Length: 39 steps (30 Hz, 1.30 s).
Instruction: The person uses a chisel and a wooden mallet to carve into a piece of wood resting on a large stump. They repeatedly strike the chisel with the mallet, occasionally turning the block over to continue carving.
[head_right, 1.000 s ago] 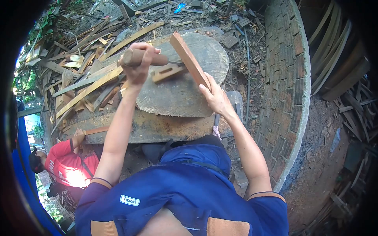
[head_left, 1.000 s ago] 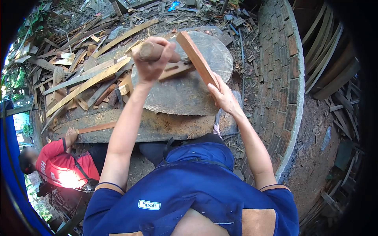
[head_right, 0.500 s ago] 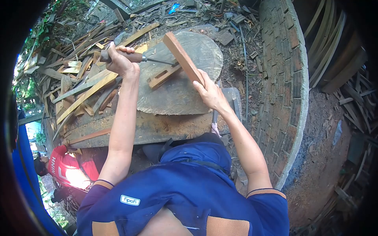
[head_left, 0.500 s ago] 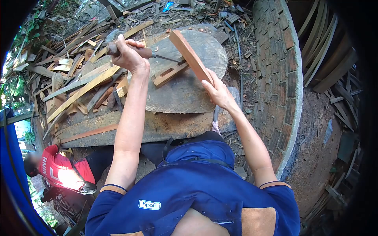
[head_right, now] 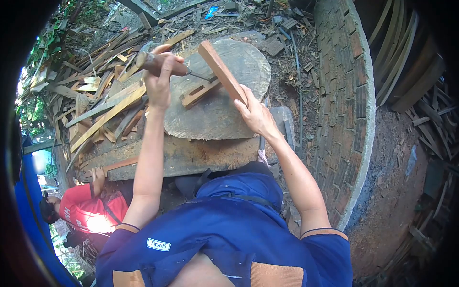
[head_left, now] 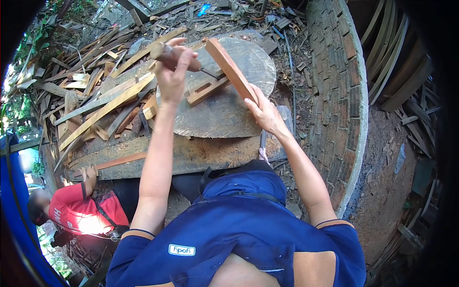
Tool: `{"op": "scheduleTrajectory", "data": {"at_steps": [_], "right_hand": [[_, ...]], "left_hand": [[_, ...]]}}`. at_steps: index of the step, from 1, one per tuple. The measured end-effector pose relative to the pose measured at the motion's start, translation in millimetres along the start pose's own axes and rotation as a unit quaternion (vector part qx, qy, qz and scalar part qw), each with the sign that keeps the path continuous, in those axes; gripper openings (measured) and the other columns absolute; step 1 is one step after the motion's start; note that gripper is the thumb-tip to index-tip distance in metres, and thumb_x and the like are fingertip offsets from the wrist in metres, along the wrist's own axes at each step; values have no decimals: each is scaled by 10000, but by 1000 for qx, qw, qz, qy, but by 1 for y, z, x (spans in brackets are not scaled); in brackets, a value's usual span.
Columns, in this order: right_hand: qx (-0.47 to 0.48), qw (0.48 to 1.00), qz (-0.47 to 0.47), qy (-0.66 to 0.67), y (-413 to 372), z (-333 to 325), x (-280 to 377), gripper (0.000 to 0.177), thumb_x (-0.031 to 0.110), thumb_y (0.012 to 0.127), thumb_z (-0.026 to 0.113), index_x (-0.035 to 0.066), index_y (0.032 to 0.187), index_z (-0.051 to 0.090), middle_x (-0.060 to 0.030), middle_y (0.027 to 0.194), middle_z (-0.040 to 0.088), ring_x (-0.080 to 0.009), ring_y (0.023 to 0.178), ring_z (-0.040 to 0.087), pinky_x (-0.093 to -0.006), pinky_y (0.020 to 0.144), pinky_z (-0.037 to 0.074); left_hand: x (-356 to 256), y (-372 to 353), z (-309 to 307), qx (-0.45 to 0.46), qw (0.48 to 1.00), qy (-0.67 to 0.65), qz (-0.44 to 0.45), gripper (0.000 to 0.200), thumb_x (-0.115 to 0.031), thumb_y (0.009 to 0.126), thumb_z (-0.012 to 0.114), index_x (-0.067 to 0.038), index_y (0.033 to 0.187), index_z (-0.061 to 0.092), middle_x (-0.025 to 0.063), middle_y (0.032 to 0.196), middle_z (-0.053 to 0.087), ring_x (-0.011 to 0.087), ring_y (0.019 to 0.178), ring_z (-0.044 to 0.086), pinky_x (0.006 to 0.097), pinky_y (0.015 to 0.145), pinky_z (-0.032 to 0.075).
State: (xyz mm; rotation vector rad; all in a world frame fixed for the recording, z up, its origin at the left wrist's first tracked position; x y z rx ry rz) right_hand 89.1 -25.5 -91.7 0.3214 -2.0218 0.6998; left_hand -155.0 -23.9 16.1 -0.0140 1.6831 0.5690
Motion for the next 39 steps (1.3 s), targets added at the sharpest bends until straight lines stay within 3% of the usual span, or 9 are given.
{"op": "scheduleTrajectory", "data": {"at_steps": [4,8,13,18,20,24,29,32,39], "right_hand": [[-6,1000,-1,-15,-1,2,-1,595,415,961,477,183,1480,302,-247,1236,603,-441,1136,579,-480,955,448],[3,1000,14,-1,-3,2,3,607,419,960,476,171,1483,293,-263,1230,601,-458,1140,570,-488,967,437],[-2,986,-26,164,-1,-7,-4,546,331,962,531,95,1438,406,-70,929,608,-141,725,586,-290,562,495],[-167,967,-84,171,-59,-59,79,527,244,983,468,62,1462,348,-67,897,576,-91,632,528,-245,548,464],[-250,927,-224,168,-92,-79,108,528,201,980,465,54,1466,319,-86,911,579,-75,616,515,-230,548,461],[-146,959,-215,-113,-99,-75,125,596,145,945,534,52,1485,302,-247,1305,574,-362,1101,631,-412,904,496],[-242,928,-271,76,-121,-82,146,622,203,933,576,119,1491,312,-279,1223,592,-419,1059,633,-437,895,514],[-136,965,-187,-124,-98,-68,127,625,178,932,576,96,1490,308,-271,1308,546,-426,1103,612,-427,925,502],[-183,950,-250,-25,-89,-63,125,608,270,948,548,149,1496,313,-262,1167,631,-430,1023,644,-449,863,508]], "left_hand": [[5,10,11,160,981,3,-112,171,-209,874,716,-67,964,689,46,807,654,126,824,648,314,816,524],[9,-4,55,45,998,-25,-20,160,-149,860,719,-106,727,640,-2,654,634,103,587,612,262,568,507],[-11,-27,94,-11,986,56,155,236,-128,838,748,-64,672,593,30,602,608,96,524,544,278,505,456],[-8,-11,87,-82,986,47,140,213,-128,808,779,-27,711,617,76,624,630,109,546,558,308,513,452],[-3,-4,88,-93,986,86,108,168,-85,718,748,-18,797,616,140,719,635,298,631,633,347,601,491],[0,-10,101,-59,983,73,160,173,-90,721,755,-17,829,640,141,747,667,241,658,673,338,619,508],[-1,-12,92,-60,993,49,87,173,-83,736,748,-5,862,659,120,747,680,171,664,664,306,633,515],[11,-11,88,-40,995,35,86,175,-74,740,754,4,869,666,74,737,681,123,647,624,285,631,503],[13,-11,70,-82,995,-37,42,121,-55,792,735,-25,770,621,10,671,609,61,612,554,252,527,457]]}}
Point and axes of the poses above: each hand's wrist, its own y-axis towards the middle knuckle, its own z-axis out of the palm, x = y × z, the point moved 5 cm from there along y, towards the middle knuckle
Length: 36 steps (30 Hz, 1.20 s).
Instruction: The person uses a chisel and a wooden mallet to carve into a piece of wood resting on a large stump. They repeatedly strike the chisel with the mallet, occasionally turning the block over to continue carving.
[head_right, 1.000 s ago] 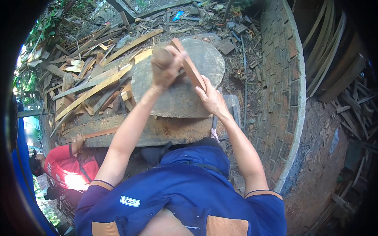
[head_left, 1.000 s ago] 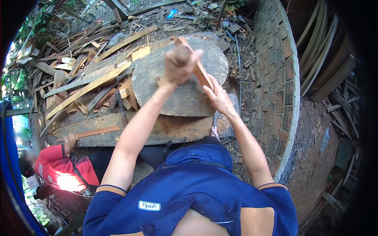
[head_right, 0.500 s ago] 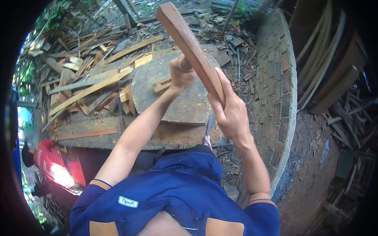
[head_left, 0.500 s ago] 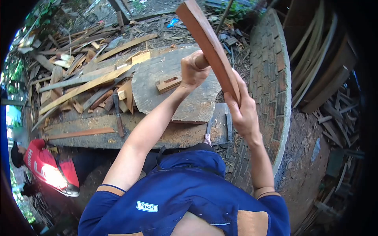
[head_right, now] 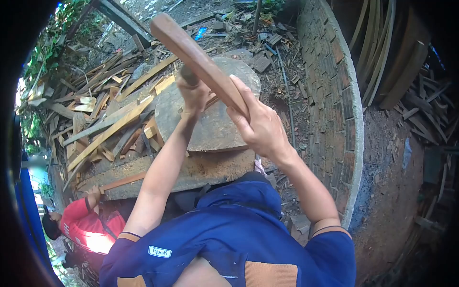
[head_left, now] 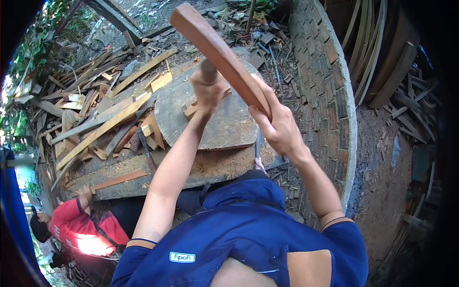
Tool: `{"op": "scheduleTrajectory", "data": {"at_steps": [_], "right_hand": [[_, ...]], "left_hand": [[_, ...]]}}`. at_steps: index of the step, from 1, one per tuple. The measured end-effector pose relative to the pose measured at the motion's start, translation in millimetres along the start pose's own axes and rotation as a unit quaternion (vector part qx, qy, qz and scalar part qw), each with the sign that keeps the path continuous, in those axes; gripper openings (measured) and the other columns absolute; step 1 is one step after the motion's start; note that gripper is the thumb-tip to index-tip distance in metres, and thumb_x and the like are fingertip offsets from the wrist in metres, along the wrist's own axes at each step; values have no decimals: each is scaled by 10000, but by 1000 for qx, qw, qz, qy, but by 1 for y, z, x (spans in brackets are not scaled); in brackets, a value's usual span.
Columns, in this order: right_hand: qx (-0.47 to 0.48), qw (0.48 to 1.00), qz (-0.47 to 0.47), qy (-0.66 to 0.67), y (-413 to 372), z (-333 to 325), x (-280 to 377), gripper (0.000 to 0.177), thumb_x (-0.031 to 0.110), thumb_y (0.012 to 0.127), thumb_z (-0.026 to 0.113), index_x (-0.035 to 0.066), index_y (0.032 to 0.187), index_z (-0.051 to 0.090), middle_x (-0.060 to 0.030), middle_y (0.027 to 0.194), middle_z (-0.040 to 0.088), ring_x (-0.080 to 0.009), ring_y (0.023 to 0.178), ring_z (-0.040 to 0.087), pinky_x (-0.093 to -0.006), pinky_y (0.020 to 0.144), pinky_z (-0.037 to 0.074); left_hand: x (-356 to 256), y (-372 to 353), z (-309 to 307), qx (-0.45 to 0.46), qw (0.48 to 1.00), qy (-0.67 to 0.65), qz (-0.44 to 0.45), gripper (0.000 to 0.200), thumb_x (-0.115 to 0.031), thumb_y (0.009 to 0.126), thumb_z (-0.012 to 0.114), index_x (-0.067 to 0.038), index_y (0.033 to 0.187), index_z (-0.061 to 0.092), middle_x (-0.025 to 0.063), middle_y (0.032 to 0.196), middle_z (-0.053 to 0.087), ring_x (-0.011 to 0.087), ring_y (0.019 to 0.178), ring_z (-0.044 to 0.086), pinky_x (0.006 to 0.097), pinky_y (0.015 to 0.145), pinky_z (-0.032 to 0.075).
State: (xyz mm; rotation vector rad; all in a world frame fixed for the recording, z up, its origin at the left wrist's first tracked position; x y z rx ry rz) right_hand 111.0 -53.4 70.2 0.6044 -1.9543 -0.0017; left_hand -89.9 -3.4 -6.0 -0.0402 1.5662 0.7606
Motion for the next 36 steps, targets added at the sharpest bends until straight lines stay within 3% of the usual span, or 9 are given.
{"op": "scheduleTrajectory", "data": {"at_steps": [1,5,15,19,22,23,27,31,36], "right_hand": [[69,994,76,-27,0,5,-12,607,305,955,535,157,1499,310,-263,1139,644,-420,1009,652,-450,859,503],[60,979,188,52,-3,29,-66,612,369,958,500,170,1503,307,-259,1074,667,-399,968,668,-465,858,495],[168,948,234,-136,-10,82,-136,600,395,948,492,247,1489,278,-271,1135,641,-479,1040,604,-532,904,468],[165,948,229,-146,-11,80,-130,604,381,948,493,219,1490,281,-264,1076,662,-480,1000,618,-547,887,479],[164,952,218,-136,-9,81,-133,599,379,951,492,213,1487,285,-263,1082,660,-480,1010,613,-540,891,478],[161,955,217,-124,-9,80,-133,599,383,950,490,207,1485,286,-263,1090,658,-480,1019,610,-537,898,474],[152,961,221,-69,-8,81,-145,590,393,950,486,185,1473,309,-263,1153,636,-464,1077,596,-516,935,456],[140,952,272,-5,-5,77,-155,585,403,948,487,157,1457,342,-257,1208,613,-442,1124,584,-495,964,442],[139,946,293,13,-5,78,-161,591,413,946,494,124,1445,366,-254,1236,599,-431,1153,572,-476,978,433]], "left_hand": [[3,3,-8,-14,1000,1,-20,142,-58,802,739,-33,753,608,6,658,591,67,600,562,250,513,469],[13,22,-51,-137,978,-128,-87,181,-102,880,679,-85,786,525,29,618,565,148,524,588,317,540,548],[86,-12,-140,-313,888,-245,-230,226,-214,892,652,-83,793,496,40,680,554,200,629,586,387,696,549],[103,-9,-147,-377,800,-352,-307,171,-180,801,610,-99,834,463,20,697,472,179,670,517,372,747,502],[75,13,-131,-326,871,-283,-236,299,-203,793,643,-96,980,436,29,758,491,190,649,542,415,736,496],[64,16,-123,-340,891,-218,-208,502,-343,813,724,-81,1104,410,45,797,507,190,653,577,406,664,526],[36,38,-94,-299,939,-117,-120,822,-570,787,736,-47,1266,320,82,797,505,161,540,582,255,405,538],[16,57,-76,-210,977,-32,4,677,-490,847,713,-14,1182,367,76,768,551,187,528,652,290,444,587],[-1,65,-66,-137,989,42,39,504,-388,879,713,-16,1070,431,96,728,628,212,598,695,326,586,629]]}}
Point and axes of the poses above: each hand's wrist, its own y-axis towards the middle knuckle, its own z-axis out of the palm, x = y × z, the point moved 5 cm from there along y, towards the middle knuckle
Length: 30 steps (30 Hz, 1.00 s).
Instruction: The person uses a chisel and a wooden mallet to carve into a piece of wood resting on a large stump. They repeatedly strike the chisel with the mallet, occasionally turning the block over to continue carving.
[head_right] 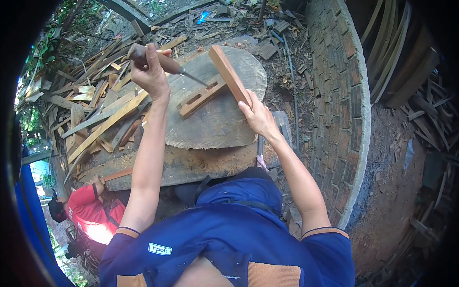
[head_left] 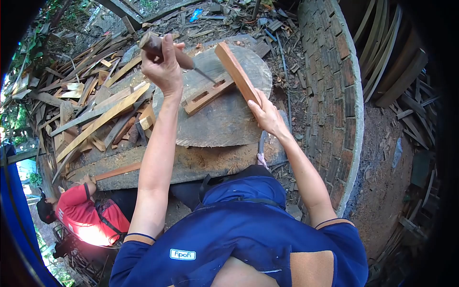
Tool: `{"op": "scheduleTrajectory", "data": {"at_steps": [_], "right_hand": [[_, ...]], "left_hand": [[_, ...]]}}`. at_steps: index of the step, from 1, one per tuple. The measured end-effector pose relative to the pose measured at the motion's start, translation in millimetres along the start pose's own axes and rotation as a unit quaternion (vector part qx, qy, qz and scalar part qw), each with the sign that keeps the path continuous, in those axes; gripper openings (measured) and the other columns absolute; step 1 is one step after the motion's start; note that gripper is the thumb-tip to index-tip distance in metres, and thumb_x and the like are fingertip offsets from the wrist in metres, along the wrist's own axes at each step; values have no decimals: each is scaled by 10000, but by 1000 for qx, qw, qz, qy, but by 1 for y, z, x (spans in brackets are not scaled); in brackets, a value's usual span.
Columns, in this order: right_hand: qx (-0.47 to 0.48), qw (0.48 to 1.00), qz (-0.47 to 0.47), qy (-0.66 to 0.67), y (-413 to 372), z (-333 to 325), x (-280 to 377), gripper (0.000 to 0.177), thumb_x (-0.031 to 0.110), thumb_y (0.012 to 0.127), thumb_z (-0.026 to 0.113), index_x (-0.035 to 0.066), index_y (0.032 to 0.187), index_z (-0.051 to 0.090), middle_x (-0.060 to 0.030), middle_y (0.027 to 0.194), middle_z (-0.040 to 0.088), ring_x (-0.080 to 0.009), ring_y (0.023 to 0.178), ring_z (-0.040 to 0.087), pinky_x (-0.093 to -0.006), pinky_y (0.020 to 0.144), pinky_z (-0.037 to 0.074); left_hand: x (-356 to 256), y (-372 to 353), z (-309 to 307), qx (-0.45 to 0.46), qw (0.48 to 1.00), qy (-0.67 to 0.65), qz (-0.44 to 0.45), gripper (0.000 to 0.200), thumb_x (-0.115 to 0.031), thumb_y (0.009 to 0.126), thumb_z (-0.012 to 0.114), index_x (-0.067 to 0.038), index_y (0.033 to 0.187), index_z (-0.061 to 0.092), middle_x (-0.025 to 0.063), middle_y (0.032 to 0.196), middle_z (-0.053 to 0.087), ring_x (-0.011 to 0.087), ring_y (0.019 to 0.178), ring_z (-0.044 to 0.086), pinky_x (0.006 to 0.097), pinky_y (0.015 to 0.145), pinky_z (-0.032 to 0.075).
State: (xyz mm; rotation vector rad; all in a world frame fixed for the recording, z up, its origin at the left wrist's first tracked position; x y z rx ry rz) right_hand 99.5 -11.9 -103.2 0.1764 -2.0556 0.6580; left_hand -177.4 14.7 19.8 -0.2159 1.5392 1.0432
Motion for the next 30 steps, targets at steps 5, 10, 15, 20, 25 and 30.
{"op": "scheduleTrajectory", "data": {"at_steps": [5,10,15,20,25,30], "right_hand": [[3,1000,8,3,-2,0,2,585,409,949,493,127,1445,367,-253,1230,600,-420,1147,579,-473,975,434],[5,1000,9,9,-3,-1,4,583,414,952,490,129,1446,367,-254,1211,609,-413,1137,588,-470,969,439],[4,1000,8,2,-3,1,2,584,412,952,487,132,1448,360,-248,1206,613,-419,1118,596,-474,960,448],[2,1000,2,2,-2,0,2,585,415,951,485,131,1447,361,-246,1202,616,-420,1121,594,-477,962,447],[1,1000,7,-2,-3,0,2,583,412,951,486,129,1445,362,-245,1200,617,-419,1126,590,-477,966,443],[3,1000,8,1,-4,0,4,574,412,949,491,141,1440,368,-249,1182,623,-426,1112,595,-480,956,445]], "left_hand": [[-12,-1,18,89,988,-122,-9,369,-369,992,553,-27,1081,449,141,838,655,271,813,703,398,725,586],[-6,-4,27,19,980,-187,-60,430,-517,967,528,-95,996,445,43,700,474,157,556,487,316,564,482],[-1,-1,27,44,977,-197,-74,529,-600,941,512,-78,884,450,43,633,491,128,457,500,266,413,441],[-2,-3,35,97,971,-191,-110,635,-735,880,464,-100,892,468,43,624,483,148,467,470,300,446,423],[6,-5,48,112,956,-250,-105,621,-677,908,490,-68,791,464,53,535,489,139,409,498,265,384,432],[7,-4,53,143,962,-219,-79,539,-548,914,605,-62,718,482,50,503,501,134,375,502,267,353,417]]}}
Point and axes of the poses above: each hand's wrist, its own y-axis towards the middle knuckle, its own z-axis out of the palm, x = y × z, the point moved 5 cm from there along y, towards the middle knuckle
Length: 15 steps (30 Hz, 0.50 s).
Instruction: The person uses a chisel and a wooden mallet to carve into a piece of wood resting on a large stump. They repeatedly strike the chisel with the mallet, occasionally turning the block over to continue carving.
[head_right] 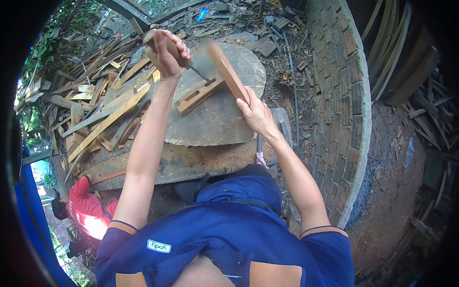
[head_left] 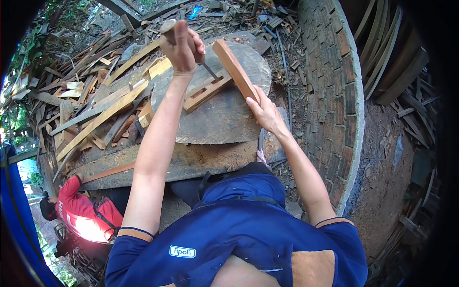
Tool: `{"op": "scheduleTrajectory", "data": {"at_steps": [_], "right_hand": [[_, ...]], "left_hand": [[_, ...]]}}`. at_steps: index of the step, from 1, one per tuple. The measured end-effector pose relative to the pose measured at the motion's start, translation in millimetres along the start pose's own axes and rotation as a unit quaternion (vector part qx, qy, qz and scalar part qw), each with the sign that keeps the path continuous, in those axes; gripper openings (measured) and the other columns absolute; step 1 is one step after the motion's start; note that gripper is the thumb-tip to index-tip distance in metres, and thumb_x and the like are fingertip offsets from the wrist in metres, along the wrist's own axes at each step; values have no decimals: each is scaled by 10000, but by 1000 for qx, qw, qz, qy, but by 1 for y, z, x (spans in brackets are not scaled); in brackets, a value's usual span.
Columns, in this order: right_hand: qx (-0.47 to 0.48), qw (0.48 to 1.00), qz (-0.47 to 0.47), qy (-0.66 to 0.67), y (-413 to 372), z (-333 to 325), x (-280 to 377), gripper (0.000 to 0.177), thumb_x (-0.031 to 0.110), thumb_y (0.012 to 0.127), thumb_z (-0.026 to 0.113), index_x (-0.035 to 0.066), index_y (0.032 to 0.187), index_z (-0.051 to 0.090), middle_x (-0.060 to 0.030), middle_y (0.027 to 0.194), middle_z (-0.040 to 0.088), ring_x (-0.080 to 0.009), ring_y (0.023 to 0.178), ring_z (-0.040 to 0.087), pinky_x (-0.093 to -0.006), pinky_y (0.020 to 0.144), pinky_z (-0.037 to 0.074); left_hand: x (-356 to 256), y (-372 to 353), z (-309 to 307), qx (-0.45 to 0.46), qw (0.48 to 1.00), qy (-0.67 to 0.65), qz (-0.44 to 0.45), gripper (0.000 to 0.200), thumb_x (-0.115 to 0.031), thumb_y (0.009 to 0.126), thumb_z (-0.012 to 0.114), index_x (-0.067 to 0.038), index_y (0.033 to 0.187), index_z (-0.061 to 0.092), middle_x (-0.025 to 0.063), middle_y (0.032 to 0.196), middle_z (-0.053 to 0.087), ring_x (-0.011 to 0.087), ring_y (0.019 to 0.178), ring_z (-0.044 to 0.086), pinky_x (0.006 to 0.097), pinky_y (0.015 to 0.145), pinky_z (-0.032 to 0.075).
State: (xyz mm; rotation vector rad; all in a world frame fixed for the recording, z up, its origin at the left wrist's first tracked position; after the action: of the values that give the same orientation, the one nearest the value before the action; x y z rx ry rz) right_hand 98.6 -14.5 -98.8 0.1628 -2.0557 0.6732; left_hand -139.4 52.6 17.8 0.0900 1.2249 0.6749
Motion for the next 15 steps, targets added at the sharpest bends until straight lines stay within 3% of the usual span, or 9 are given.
{"op": "scheduleTrajectory", "data": {"at_steps": [2,7,9,10,12,13,15], "right_hand": [[-3,1000,-5,-2,1,0,-1,574,413,949,491,143,1440,367,-251,1179,624,-427,1108,597,-481,952,447],[-9,1000,1,-4,2,2,-4,571,413,946,498,143,1434,374,-261,1195,615,-449,1127,579,-486,966,437],[-24,999,-18,-23,3,0,-2,569,404,945,509,122,1425,390,-240,1082,649,-379,1004,647,-465,858,497],[-27,999,-24,-25,4,-4,1,569,404,945,509,122,1425,390,-240,1082,649,-379,1004,647,-465,858,497],[53,994,25,92,3,-5,4,571,410,956,534,84,1410,417,-50,776,559,-157,551,559,-333,516,484],[120,967,73,211,4,-9,8,604,426,947,555,99,1434,411,-19,792,527,-120,571,528,-288,481,466],[81,991,34,97,8,-32,29,529,360,962,497,80,1405,430,-66,854,562,-112,648,538,-259,494,471]], "left_hand": [[3,-2,0,-4,1000,9,-29,500,-444,897,687,-63,639,493,46,484,506,126,361,497,264,342,408],[10,5,-7,-25,998,-14,-59,338,-259,894,698,-57,684,528,38,497,519,114,384,517,257,357,432],[13,9,2,40,989,112,-86,210,-186,893,663,-67,795,520,32,564,532,131,430,517,282,438,467],[16,11,6,65,984,110,-124,182,-126,867,674,-72,796,516,22,584,545,119,463,537,269,481,490],[20,13,14,71,980,97,-156,184,-102,859,688,-79,800,514,11,593,545,100,474,534,263,483,481],[22,15,17,79,978,107,-163,185,-99,857,692,-81,803,516,6,594,543,95,475,531,262,480,476],[26,18,20,80,978,102,-165,178,-105,858,695,-83,808,527,0,593,538,91,467,521,259,474,466]]}}
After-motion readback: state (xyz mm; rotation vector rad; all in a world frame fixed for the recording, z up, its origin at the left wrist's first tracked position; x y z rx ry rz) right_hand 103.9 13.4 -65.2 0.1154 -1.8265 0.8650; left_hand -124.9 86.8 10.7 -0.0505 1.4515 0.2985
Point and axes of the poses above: each hand's wrist, its own y-axis towards the middle knuckle, its own z-axis out of the palm, x = y × z, the point moved 5 cm from there along y, towards the middle knuckle
